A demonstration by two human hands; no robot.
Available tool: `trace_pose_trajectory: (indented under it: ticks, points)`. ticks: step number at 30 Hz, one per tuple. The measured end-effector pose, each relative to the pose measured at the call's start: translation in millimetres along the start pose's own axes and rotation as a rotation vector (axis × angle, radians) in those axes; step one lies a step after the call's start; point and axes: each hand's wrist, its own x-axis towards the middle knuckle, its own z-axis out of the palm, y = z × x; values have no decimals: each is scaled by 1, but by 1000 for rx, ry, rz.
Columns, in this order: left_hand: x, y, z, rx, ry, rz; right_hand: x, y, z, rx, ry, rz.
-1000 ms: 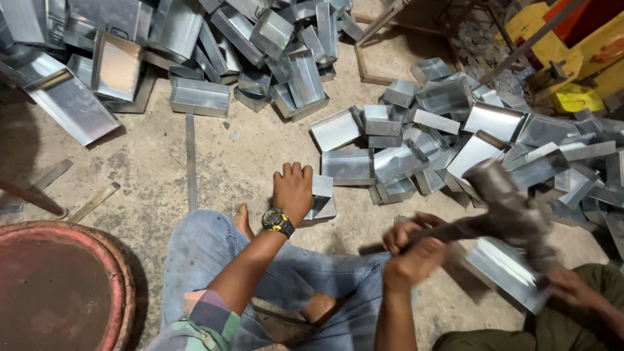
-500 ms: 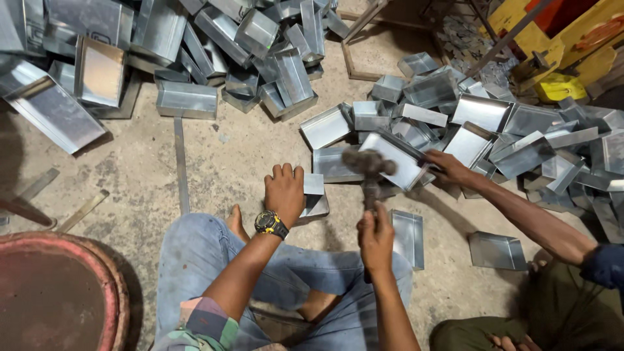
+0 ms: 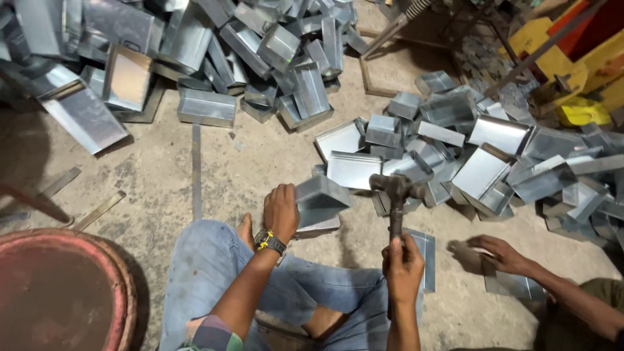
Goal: The person sits on the floor and uses a hammer to fold and secure the edges of small metal boxes, handling them one at a time and placing the completed items into a large pile.
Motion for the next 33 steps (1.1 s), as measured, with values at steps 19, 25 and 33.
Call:
trace_pose_trajectory:
  ticks: [19, 25, 33]
  points:
    - [-2, 8, 8, 340, -407, 21, -11, 149, 19, -20, 37, 367]
    - [17, -51, 12, -628, -1003, -780, -1, 164, 1, -10, 194, 430]
    - [308, -17, -64, -1807, 266, -581, -1, 170, -1, -12, 251, 479]
